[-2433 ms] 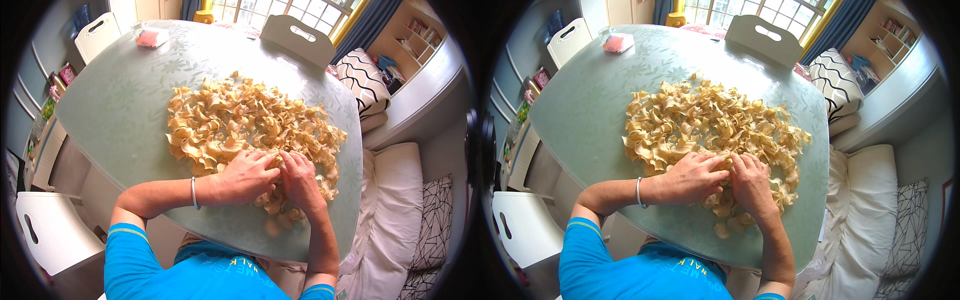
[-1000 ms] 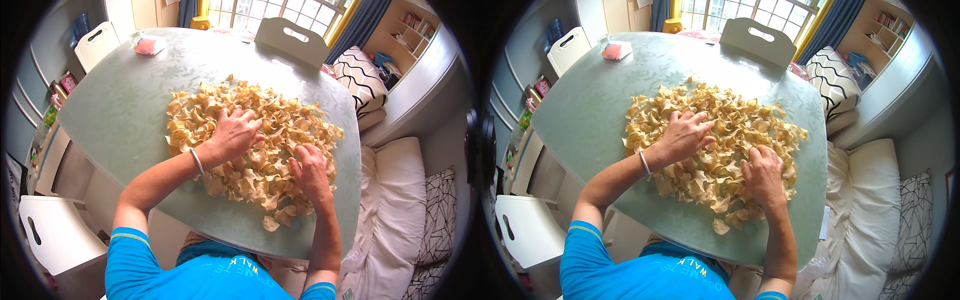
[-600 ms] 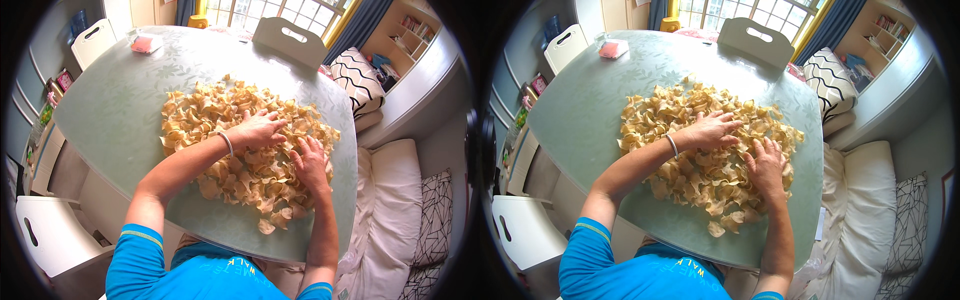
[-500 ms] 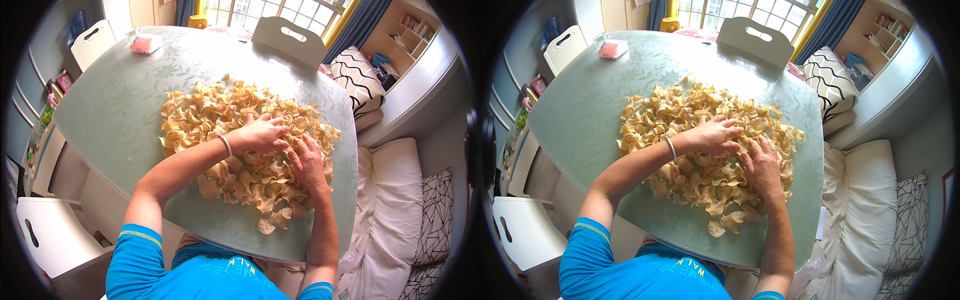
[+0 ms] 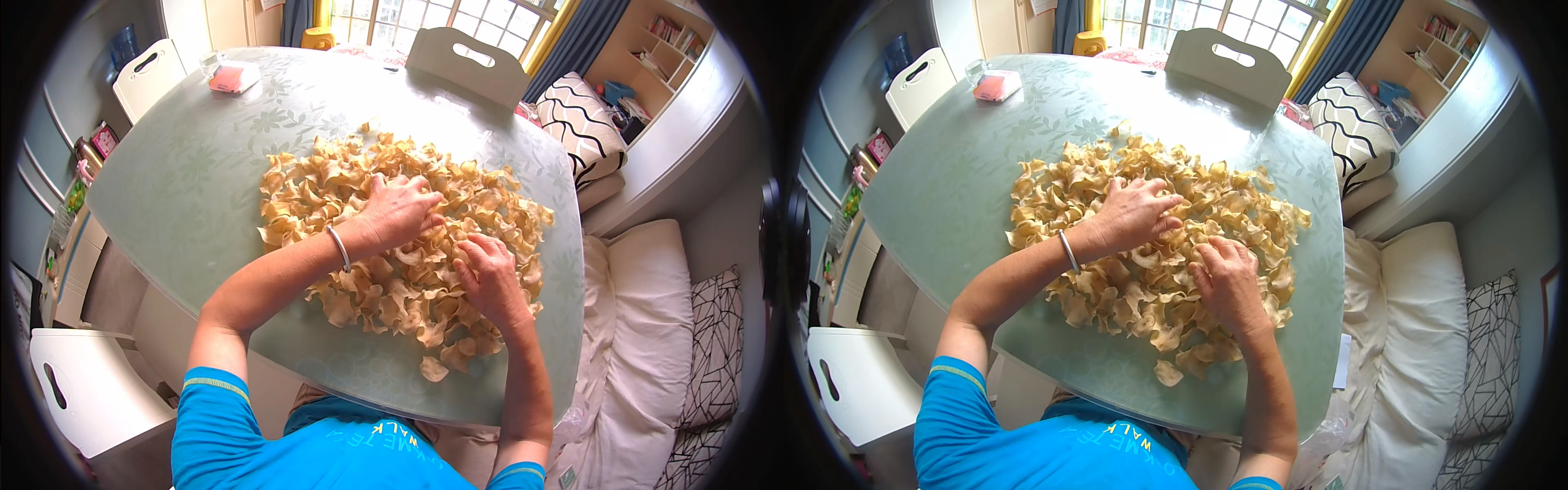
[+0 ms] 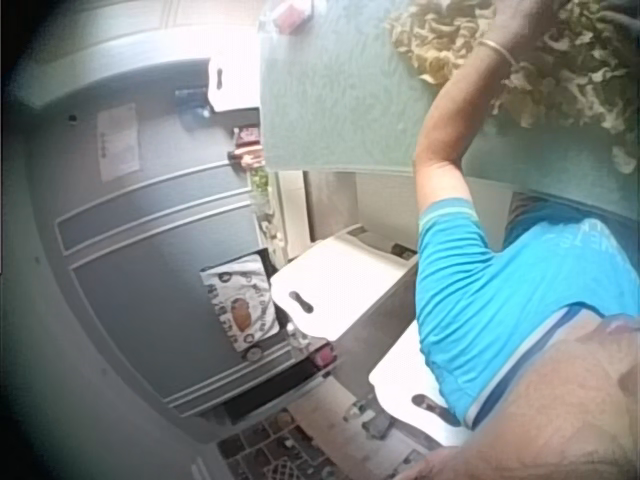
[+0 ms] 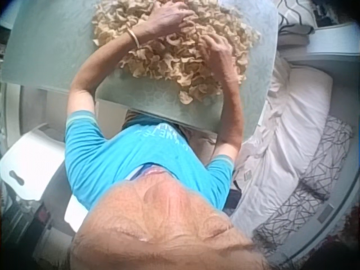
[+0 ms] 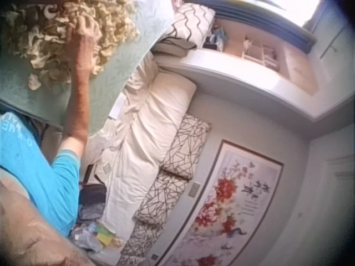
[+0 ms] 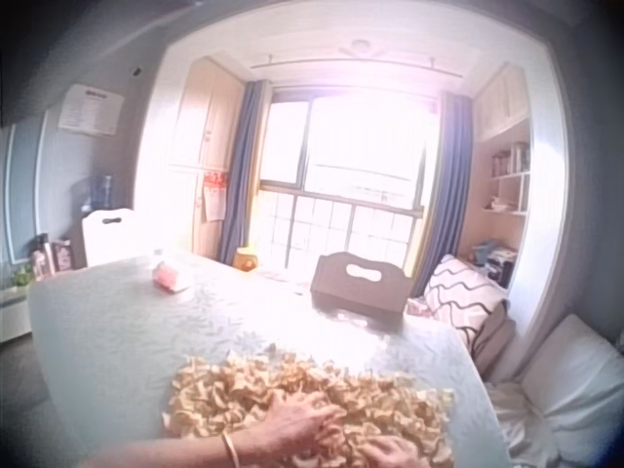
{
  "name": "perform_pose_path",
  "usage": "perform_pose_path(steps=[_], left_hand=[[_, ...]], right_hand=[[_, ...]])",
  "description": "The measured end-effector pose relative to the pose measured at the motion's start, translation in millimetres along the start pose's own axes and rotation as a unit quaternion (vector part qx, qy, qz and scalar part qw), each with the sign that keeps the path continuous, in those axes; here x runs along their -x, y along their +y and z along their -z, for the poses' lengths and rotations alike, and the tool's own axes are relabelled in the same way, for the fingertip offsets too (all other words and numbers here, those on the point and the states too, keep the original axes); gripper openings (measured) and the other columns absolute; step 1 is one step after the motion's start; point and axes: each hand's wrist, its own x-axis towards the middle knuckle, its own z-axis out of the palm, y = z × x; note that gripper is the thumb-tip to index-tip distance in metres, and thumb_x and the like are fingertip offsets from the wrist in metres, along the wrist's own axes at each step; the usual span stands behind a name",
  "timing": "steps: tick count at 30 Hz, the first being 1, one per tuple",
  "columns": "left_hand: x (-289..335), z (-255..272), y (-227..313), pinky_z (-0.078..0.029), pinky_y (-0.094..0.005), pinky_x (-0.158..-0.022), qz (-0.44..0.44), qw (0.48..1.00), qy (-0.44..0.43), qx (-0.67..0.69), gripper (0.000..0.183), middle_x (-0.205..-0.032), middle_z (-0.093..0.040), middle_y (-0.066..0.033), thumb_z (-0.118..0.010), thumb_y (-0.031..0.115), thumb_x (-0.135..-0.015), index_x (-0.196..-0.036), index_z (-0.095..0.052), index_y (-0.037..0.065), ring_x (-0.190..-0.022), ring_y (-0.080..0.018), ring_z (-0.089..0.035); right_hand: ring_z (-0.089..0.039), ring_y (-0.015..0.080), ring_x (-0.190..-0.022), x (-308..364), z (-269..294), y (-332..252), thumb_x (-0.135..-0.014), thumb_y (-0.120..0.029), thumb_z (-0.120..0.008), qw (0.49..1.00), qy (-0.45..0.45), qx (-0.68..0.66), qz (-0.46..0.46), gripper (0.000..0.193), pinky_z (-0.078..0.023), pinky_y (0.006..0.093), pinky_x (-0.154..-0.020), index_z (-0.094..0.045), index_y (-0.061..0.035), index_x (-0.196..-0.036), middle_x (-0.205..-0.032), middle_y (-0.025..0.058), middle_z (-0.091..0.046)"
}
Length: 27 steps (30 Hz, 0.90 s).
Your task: The person sorts dried food pieces by hand on a table, moving individual slices from one pile to another and spreading them out across the surface.
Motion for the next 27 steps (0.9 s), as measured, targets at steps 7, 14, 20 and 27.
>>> perform_pose_path(steps=[7,14,20,27], left_hand=[[-48,-1,-18,-0.029,-0.0664,-0.107,0.045,0.999,-0.019,0.01,0.054,-0.151,-0.04,-0.0122,-0.052,0.051,-0.096,-0.142,-0.05,0.022,-0.141,-0.0304,-0.034],[-65,-16,-30,-0.028,-0.07,-0.104,0.041,0.994,-0.095,0.04,0.052,-0.147,-0.044,-0.0056,-0.055,0.053,-0.093,-0.136,-0.055,0.024,-0.139,-0.0291,-0.035],[-44,-10,-22,-0.032,-0.0594,-0.101,0.008,0.996,-0.083,0.038,0.046,-0.136,-0.054,-0.0042,-0.054,0.051,-0.093,-0.129,-0.062,0.024,-0.134,-0.0283,-0.041],[-20,3,-17,-0.035,-0.0556,-0.098,-0.023,0.989,-0.126,0.07,0.045,-0.13,-0.058,-0.003,-0.051,0.054,-0.095,-0.124,-0.065,0.022,-0.124,-0.028,-0.051]], right_hand=[[-0.045,0.0323,-0.131,2,-10,3,-0.09,-0.029,-0.067,1.0,0.002,0.018,0.007,0.045,-0.034,0.0504,-0.106,-0.06,-0.0084,-0.129,-0.135,0.0143,-0.055],[-0.045,0.0342,-0.13,0,-6,9,-0.093,-0.039,-0.061,0.995,-0.017,0.055,-0.084,0.046,-0.031,0.0517,-0.107,-0.061,-0.008,-0.128,-0.134,0.0156,-0.055],[-0.047,0.0349,-0.126,1,-5,13,-0.092,-0.038,-0.063,0.992,-0.016,0.047,-0.117,0.044,-0.032,0.0527,-0.106,-0.062,-0.007,-0.123,-0.13,0.0152,-0.056],[-0.047,0.0358,-0.126,4,-1,5,-0.091,-0.031,-0.065,0.996,-0.024,0.051,-0.064,0.041,-0.038,0.0508,-0.103,-0.062,-0.0042,-0.121,-0.127,0.0153,-0.058]])
